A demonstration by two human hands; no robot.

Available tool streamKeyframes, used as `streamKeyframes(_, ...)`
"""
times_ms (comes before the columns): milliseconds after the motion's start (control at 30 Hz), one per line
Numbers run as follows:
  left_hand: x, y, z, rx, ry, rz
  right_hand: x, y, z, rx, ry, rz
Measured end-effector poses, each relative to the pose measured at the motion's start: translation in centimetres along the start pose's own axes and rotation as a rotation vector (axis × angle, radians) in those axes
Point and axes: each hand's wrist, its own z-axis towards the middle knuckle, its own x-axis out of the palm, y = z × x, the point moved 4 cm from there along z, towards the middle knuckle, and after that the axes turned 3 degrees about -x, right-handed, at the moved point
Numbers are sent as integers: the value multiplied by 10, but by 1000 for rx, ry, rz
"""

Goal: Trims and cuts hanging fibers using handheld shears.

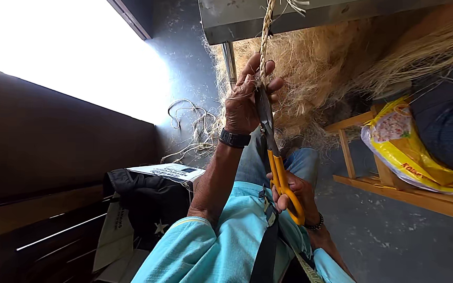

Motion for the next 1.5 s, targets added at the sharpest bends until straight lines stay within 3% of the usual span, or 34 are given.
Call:
streamKeyframes(333, -10, -1, 3, 12, -59, -73, -8, -6, -9, 7, 147, -44)
streamKeyframes(500, -18, -6, 4, 19, -22, 230, -17, -3, -14, -36, 112, -38)
streamKeyframes(700, -27, -7, 1, 24, -271, 487, -29, 2, -20, -84, 77, -16)
streamKeyframes(833, -28, -9, 1, -59, -434, 411, -32, 1, -24, -87, 89, 0)
streamKeyframes(967, -31, -7, 3, -209, -401, 209, -30, 1, -26, -61, 99, 11)
streamKeyframes(1267, -35, 2, 0, -199, -298, 46, -26, -3, -29, -40, 140, 38)
streamKeyframes(1400, -37, 4, 1, -218, -306, 59, -25, -2, -29, -51, 128, 63)
streamKeyframes(1500, -35, 5, 0, -202, -424, 142, -24, 1, -27, -82, 87, 2)
